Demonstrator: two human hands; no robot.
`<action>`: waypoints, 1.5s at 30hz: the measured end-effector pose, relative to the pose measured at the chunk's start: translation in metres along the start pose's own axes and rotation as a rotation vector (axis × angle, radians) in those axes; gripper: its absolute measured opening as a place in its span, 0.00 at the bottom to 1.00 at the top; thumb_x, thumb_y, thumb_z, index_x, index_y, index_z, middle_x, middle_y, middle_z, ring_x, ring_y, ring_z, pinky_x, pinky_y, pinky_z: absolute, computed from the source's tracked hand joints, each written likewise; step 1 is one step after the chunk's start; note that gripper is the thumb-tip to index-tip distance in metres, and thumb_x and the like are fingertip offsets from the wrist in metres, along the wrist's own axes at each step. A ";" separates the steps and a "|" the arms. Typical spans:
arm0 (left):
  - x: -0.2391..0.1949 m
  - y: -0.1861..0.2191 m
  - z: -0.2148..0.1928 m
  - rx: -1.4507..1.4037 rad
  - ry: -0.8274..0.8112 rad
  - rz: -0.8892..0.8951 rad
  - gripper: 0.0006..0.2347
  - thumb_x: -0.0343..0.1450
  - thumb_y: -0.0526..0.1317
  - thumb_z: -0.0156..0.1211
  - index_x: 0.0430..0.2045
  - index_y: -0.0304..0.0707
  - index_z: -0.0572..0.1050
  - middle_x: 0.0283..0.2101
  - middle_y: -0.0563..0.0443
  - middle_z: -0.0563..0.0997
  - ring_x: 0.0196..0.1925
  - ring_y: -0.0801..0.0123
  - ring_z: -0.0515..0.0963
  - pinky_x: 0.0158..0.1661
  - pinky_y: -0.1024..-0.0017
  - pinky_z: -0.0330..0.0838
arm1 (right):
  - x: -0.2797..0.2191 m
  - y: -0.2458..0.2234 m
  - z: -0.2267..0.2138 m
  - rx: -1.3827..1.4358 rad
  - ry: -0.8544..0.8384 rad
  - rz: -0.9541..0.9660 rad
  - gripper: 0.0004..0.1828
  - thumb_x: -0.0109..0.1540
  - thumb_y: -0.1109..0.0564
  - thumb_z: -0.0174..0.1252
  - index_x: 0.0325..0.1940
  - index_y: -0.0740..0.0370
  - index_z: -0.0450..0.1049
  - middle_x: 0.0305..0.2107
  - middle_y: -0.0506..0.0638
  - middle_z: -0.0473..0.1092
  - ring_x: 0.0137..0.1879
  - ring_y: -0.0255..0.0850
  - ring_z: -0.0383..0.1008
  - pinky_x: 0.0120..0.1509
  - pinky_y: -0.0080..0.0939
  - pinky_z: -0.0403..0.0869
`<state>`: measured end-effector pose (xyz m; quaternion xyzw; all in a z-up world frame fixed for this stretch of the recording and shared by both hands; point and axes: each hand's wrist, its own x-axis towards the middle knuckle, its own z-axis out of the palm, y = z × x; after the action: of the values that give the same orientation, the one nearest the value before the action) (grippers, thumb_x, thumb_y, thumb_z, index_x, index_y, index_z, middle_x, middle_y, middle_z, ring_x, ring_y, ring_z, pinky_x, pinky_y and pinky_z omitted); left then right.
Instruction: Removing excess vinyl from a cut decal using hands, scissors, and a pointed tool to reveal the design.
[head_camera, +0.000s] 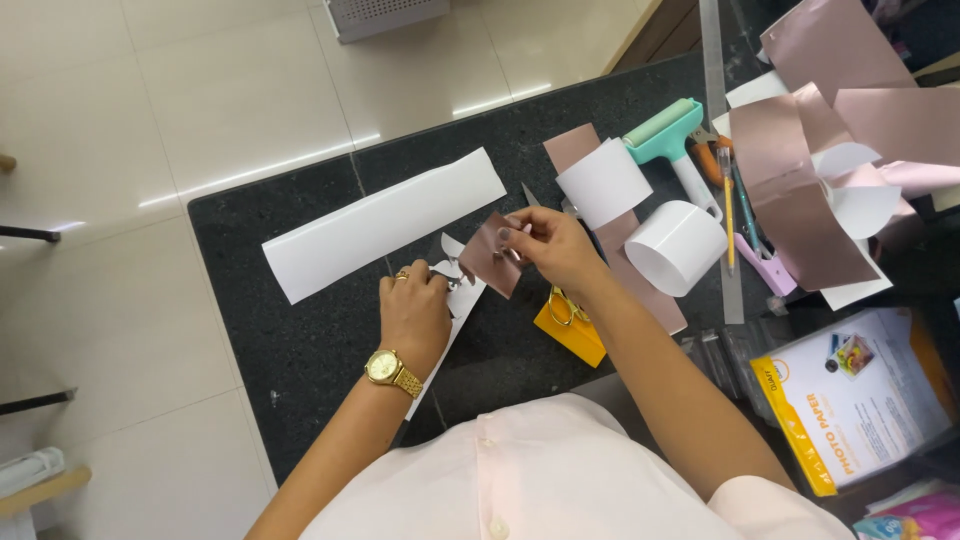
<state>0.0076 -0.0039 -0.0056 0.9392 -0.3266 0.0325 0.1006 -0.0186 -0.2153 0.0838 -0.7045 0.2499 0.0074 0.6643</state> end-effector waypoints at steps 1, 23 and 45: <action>0.001 -0.002 -0.003 -0.049 0.004 -0.004 0.01 0.63 0.34 0.62 0.22 0.41 0.77 0.31 0.54 0.72 0.34 0.62 0.75 0.38 0.67 0.61 | 0.006 0.002 0.003 0.000 -0.048 -0.003 0.15 0.58 0.57 0.69 0.47 0.65 0.79 0.29 0.51 0.74 0.35 0.35 0.76 0.40 0.35 0.80; 0.022 -0.036 -0.008 -0.257 0.006 0.305 0.24 0.57 0.32 0.70 0.48 0.55 0.76 0.55 0.51 0.69 0.65 0.54 0.63 0.58 0.55 0.54 | 0.044 0.017 0.053 -0.112 -0.198 -0.156 0.10 0.58 0.54 0.66 0.41 0.57 0.79 0.29 0.48 0.79 0.35 0.34 0.77 0.42 0.37 0.78; 0.038 -0.023 -0.042 -0.143 -0.171 0.272 0.19 0.58 0.35 0.72 0.42 0.43 0.76 0.55 0.51 0.66 0.59 0.61 0.64 0.61 0.59 0.53 | -0.065 0.054 -0.035 -1.106 0.076 -0.087 0.15 0.62 0.54 0.60 0.51 0.60 0.69 0.28 0.52 0.76 0.39 0.51 0.81 0.44 0.48 0.77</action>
<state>0.0522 -0.0007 0.0366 0.8763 -0.4594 -0.0576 0.1335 -0.1060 -0.2256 0.0600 -0.9577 0.2030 0.0846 0.1858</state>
